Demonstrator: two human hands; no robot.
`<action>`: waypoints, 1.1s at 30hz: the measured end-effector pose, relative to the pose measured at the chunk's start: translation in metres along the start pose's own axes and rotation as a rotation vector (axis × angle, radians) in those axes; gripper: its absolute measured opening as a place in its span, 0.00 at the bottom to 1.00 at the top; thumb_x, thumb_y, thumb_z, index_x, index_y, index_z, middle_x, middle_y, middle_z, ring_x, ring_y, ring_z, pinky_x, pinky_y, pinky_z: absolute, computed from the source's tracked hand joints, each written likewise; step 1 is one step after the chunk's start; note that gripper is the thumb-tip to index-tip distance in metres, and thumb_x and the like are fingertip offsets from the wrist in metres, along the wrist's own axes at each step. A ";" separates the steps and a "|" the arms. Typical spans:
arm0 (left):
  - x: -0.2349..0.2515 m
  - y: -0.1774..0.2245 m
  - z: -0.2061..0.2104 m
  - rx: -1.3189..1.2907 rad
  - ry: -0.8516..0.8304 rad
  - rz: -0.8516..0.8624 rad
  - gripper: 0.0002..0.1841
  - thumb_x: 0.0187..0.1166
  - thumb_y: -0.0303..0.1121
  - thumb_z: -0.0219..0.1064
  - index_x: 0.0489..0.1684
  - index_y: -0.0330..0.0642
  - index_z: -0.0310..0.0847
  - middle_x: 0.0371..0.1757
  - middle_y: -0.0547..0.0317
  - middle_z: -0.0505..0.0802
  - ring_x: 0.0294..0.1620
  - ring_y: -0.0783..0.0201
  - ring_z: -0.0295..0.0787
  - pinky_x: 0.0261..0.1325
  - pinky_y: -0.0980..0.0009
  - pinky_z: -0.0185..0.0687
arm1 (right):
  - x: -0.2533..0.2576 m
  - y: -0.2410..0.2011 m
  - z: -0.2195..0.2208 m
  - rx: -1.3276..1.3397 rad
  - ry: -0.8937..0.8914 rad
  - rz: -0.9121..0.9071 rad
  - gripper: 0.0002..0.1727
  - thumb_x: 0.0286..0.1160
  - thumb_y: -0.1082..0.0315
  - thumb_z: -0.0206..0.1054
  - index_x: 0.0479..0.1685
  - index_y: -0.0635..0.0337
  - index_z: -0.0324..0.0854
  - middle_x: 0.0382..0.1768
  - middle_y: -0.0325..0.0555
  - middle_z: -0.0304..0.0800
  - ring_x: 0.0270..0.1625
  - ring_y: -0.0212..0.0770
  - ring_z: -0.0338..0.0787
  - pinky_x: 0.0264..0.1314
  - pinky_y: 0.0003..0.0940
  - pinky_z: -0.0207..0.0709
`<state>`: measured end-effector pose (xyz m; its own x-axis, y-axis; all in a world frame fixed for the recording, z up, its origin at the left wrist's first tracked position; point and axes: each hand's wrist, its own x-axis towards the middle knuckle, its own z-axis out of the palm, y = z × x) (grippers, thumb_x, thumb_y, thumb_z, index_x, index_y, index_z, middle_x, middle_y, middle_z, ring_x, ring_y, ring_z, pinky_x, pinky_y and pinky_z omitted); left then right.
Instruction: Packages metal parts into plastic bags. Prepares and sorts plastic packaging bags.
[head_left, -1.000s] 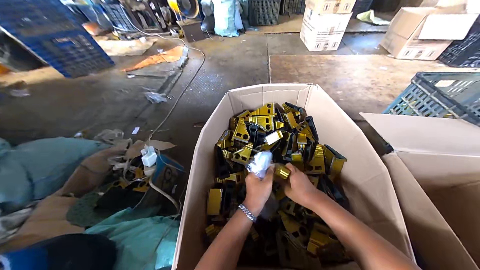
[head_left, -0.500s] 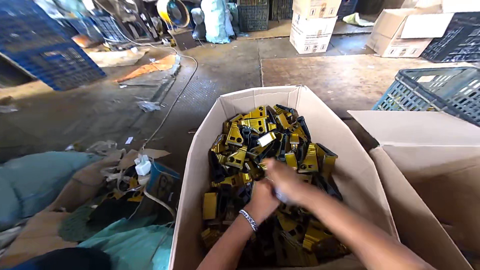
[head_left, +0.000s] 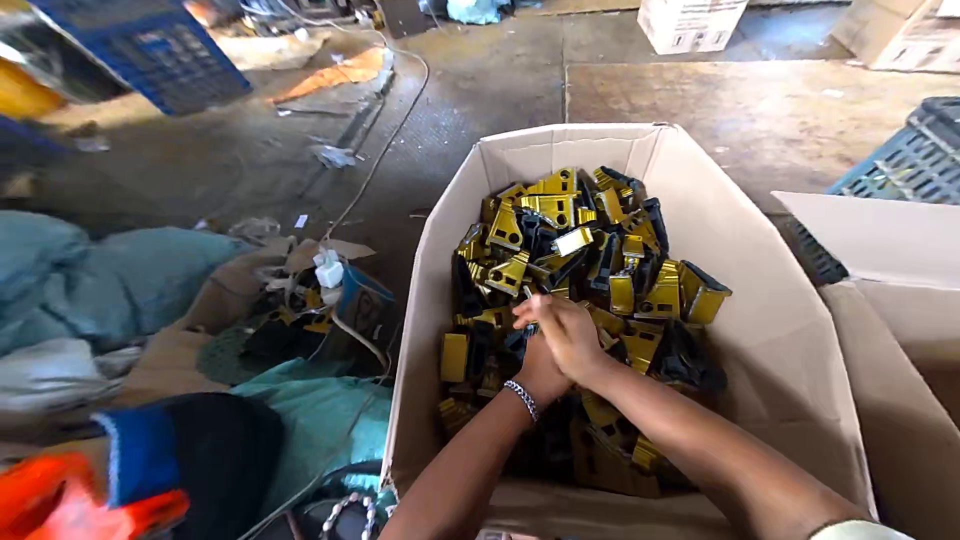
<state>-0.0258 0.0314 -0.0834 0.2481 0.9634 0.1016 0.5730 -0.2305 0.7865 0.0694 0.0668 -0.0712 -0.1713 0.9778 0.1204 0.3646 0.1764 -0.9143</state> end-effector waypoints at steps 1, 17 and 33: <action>0.006 0.001 -0.008 0.063 0.021 -0.015 0.19 0.69 0.33 0.73 0.50 0.23 0.86 0.47 0.34 0.93 0.54 0.41 0.92 0.62 0.45 0.82 | 0.009 0.003 0.002 0.077 0.011 0.094 0.33 0.95 0.55 0.38 0.51 0.70 0.89 0.54 0.56 0.93 0.63 0.48 0.88 0.72 0.51 0.74; 0.010 -0.048 -0.101 0.101 0.854 -0.116 0.16 0.73 0.25 0.72 0.54 0.23 0.82 0.46 0.36 0.92 0.48 0.51 0.91 0.57 0.53 0.84 | 0.024 -0.012 0.060 -0.694 -1.056 -0.152 0.35 0.67 0.75 0.75 0.81 0.56 0.74 0.86 0.62 0.61 0.74 0.74 0.75 0.72 0.79 0.63; 0.020 -0.037 -0.098 -0.855 0.532 -0.258 0.13 0.89 0.28 0.44 0.51 0.36 0.76 0.31 0.59 0.89 0.26 0.66 0.88 0.36 0.69 0.89 | -0.030 -0.006 0.117 -0.605 -1.107 -0.227 0.25 0.80 0.78 0.62 0.78 0.68 0.75 0.86 0.71 0.60 0.87 0.74 0.58 0.84 0.71 0.54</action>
<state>-0.1187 0.0729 -0.0509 -0.2990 0.9535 -0.0385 -0.2369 -0.0351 0.9709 -0.0351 0.0234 -0.1146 -0.8441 0.3560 -0.4009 0.5333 0.6340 -0.5600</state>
